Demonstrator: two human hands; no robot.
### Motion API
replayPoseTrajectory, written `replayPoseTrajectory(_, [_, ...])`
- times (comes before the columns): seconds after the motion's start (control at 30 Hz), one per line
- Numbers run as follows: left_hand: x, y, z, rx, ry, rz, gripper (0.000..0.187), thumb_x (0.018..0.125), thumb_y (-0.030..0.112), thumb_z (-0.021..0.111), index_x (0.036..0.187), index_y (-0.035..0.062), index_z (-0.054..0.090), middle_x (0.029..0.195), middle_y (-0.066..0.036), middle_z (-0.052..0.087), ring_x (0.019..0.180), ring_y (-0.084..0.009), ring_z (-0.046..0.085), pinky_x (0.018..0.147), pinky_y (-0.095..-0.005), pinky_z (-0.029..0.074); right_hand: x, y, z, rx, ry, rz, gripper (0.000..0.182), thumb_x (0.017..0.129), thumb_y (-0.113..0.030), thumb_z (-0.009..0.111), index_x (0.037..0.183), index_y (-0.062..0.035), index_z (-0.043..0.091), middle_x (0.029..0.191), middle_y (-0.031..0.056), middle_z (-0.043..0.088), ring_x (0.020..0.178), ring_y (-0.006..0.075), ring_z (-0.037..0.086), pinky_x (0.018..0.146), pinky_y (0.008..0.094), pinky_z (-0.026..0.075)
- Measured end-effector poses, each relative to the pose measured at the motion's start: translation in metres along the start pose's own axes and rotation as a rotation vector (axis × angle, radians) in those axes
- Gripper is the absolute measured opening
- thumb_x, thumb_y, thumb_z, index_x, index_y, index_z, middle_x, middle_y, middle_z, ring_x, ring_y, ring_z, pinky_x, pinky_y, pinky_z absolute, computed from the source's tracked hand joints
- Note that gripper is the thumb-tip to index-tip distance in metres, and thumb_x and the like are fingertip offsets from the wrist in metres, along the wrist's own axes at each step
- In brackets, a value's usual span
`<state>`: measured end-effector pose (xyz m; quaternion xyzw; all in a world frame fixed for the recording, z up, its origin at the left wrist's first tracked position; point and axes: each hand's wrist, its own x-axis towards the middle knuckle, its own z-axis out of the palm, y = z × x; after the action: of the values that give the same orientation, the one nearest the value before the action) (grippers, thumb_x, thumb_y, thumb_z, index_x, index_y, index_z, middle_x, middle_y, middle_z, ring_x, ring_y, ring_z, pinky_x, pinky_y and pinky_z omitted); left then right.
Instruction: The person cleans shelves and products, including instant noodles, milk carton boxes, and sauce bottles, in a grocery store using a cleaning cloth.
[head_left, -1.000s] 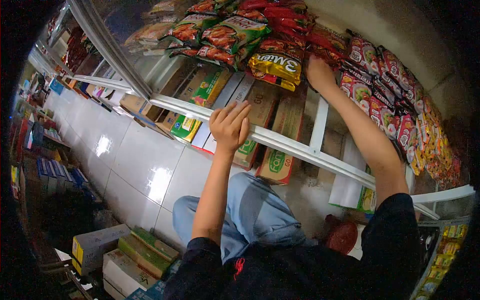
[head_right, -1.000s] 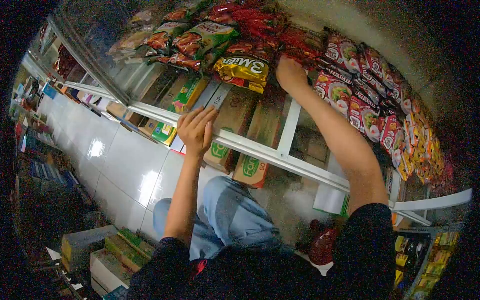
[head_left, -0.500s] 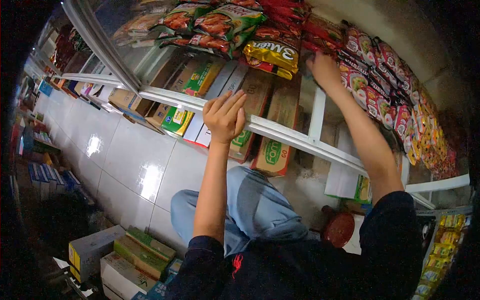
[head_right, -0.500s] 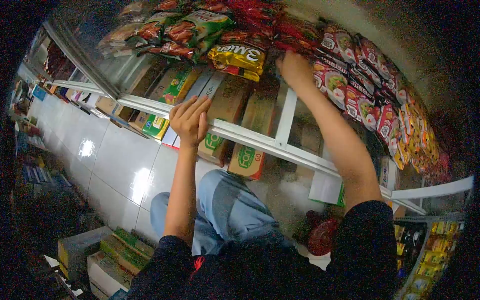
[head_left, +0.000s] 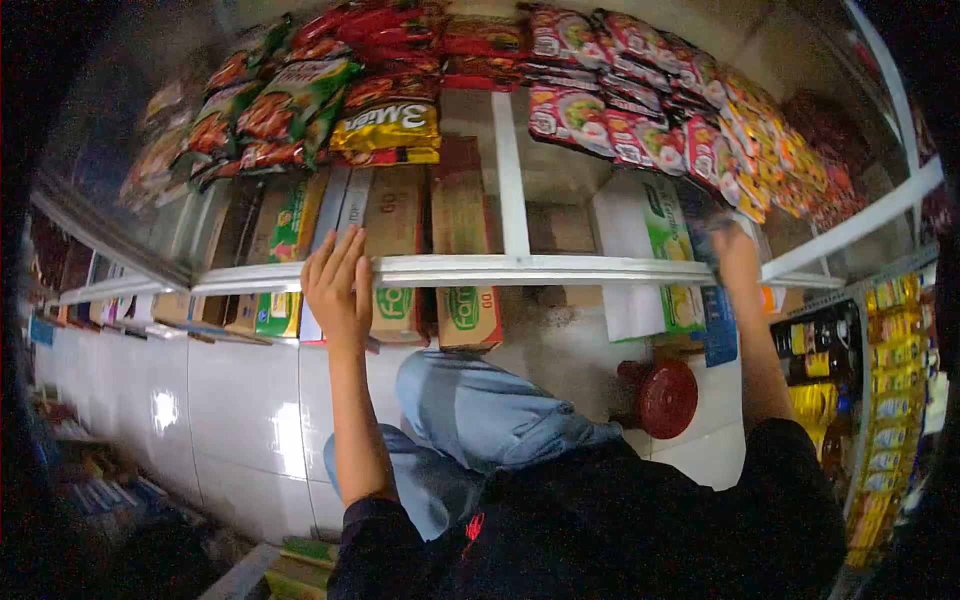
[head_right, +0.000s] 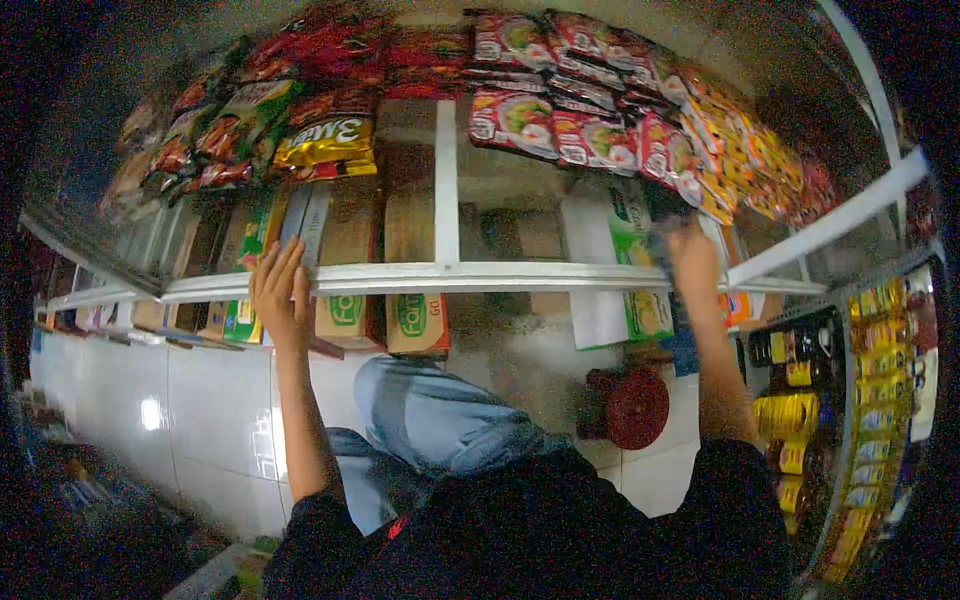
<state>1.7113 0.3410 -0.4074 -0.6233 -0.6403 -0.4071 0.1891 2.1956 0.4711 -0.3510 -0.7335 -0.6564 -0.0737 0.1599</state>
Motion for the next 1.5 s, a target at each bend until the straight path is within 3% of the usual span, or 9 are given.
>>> replayPoseTrajectory(0.13, [0.0, 0.002, 0.0, -0.029, 0.014, -0.027, 0.024, 0.081, 0.014, 0.05, 0.101, 0.0087, 0.061, 0.107, -0.003, 0.058, 0.107, -0.0237, 0.048, 0.092, -0.0358, 0.03, -0.017, -0.076, -0.021, 0.14, -0.144, 0.086, 0.037, 0.075, -0.034, 0.052, 0.078, 0.0022, 0.057, 0.069, 0.0232, 0.057, 0.066, 0.0361, 0.058, 0.058, 0.0441, 0.043])
replayPoseTrajectory(0.3, [0.001, 0.006, -0.005, -0.068, -0.077, -0.071, 0.026, 0.082, 0.014, 0.048, 0.105, 0.0081, 0.059, 0.111, -0.003, 0.056, 0.11, -0.0256, 0.045, 0.095, -0.0382, 0.027, -0.069, -0.224, -0.007, 0.235, -0.117, -0.317, 0.035, 0.076, -0.034, 0.054, 0.092, -0.0025, 0.055, 0.083, 0.0218, 0.058, 0.075, 0.0394, 0.056, 0.066, 0.0452, 0.045])
replayPoseTrajectory(0.53, [0.002, 0.001, -0.004, -0.043, -0.095, -0.015, 0.028, 0.081, 0.013, 0.047, 0.107, 0.008, 0.058, 0.112, -0.007, 0.055, 0.11, -0.0278, 0.045, 0.094, -0.0382, 0.028, -0.019, 0.011, -0.031, 0.289, -0.019, 0.048, 0.041, 0.074, -0.029, 0.055, 0.105, -0.003, 0.055, 0.079, 0.0214, 0.059, 0.07, 0.0322, 0.058, 0.063, 0.0392, 0.044])
replayPoseTrajectory(0.6, [0.005, 0.001, 0.002, -0.051, -0.064, -0.013, 0.028, 0.081, 0.015, 0.049, 0.106, 0.0082, 0.058, 0.112, -0.007, 0.055, 0.11, -0.0276, 0.045, 0.094, -0.0386, 0.028, -0.003, 0.079, 0.006, 0.035, 0.195, 0.185, 0.037, 0.073, -0.034, 0.057, 0.075, 0.0028, 0.059, 0.074, 0.0222, 0.06, 0.072, 0.0345, 0.058, 0.063, 0.041, 0.045])
replayPoseTrajectory(0.83, [0.001, 0.007, -0.012, -0.045, -0.109, -0.026, 0.034, 0.077, 0.014, 0.055, 0.11, 0.0056, 0.053, 0.116, -0.009, 0.051, 0.109, -0.0293, 0.043, 0.093, -0.04, 0.029, -0.094, -0.186, -0.002, 0.44, 0.025, -0.358, 0.03, 0.073, -0.028, 0.06, 0.086, -0.0016, 0.057, 0.084, 0.018, 0.058, 0.077, 0.0322, 0.056, 0.067, 0.0406, 0.045])
replayPoseTrajectory(0.97, [-0.057, 0.004, -0.012, -0.334, 0.234, -0.246, 0.039, 0.073, 0.007, 0.056, 0.11, 0.0006, 0.049, 0.114, -0.017, 0.048, 0.108, -0.0309, 0.042, 0.092, -0.0381, 0.03, -0.174, -0.243, 0.027, 0.84, -0.234, -0.82, 0.029, 0.066, -0.021, 0.068, 0.089, -0.0058, 0.057, 0.085, 0.0135, 0.057, 0.071, 0.0286, 0.059, 0.059, 0.0332, 0.049])
replayPoseTrajectory(1.2, [-0.14, 0.001, 0.06, -0.281, -0.105, -0.613, 0.088, 0.053, 0.009, 0.066, 0.127, -0.0029, 0.02, 0.126, -0.028, 0.025, 0.117, -0.0412, 0.025, 0.098, -0.0435, 0.023, -0.164, -0.323, 0.141, 0.581, -0.442, -1.015, 0.034, 0.073, -0.023, 0.06, 0.102, -0.0079, 0.052, 0.093, 0.014, 0.053, 0.085, 0.0326, 0.053, 0.073, 0.0414, 0.042])
replayPoseTrajectory(1.37, [-0.125, 0.01, 0.061, -0.275, -0.075, -0.737, 0.098, 0.053, 0.023, 0.074, 0.13, 0.0049, 0.017, 0.13, -0.026, 0.018, 0.118, -0.0422, 0.024, 0.098, -0.0448, 0.024, -0.092, -0.344, 0.212, 1.061, -0.382, -0.684, 0.027, 0.077, -0.025, 0.054, 0.095, -0.0041, 0.052, 0.086, 0.0128, 0.044, 0.081, 0.0253, 0.045, 0.073, 0.0328, 0.036])
replayPoseTrajectory(1.5, [-0.161, -0.003, 0.076, -0.396, 0.058, -0.618, 0.109, 0.048, 0.034, 0.078, 0.132, 0.0067, 0.013, 0.133, -0.026, 0.009, 0.12, -0.0423, 0.021, 0.098, -0.045, 0.023, -0.093, -0.337, 0.174, 0.704, -0.342, -0.986, 0.041, 0.074, -0.027, 0.06, 0.107, -0.0049, 0.05, 0.106, 0.015, 0.043, 0.099, 0.0274, 0.044, 0.085, 0.0351, 0.036])
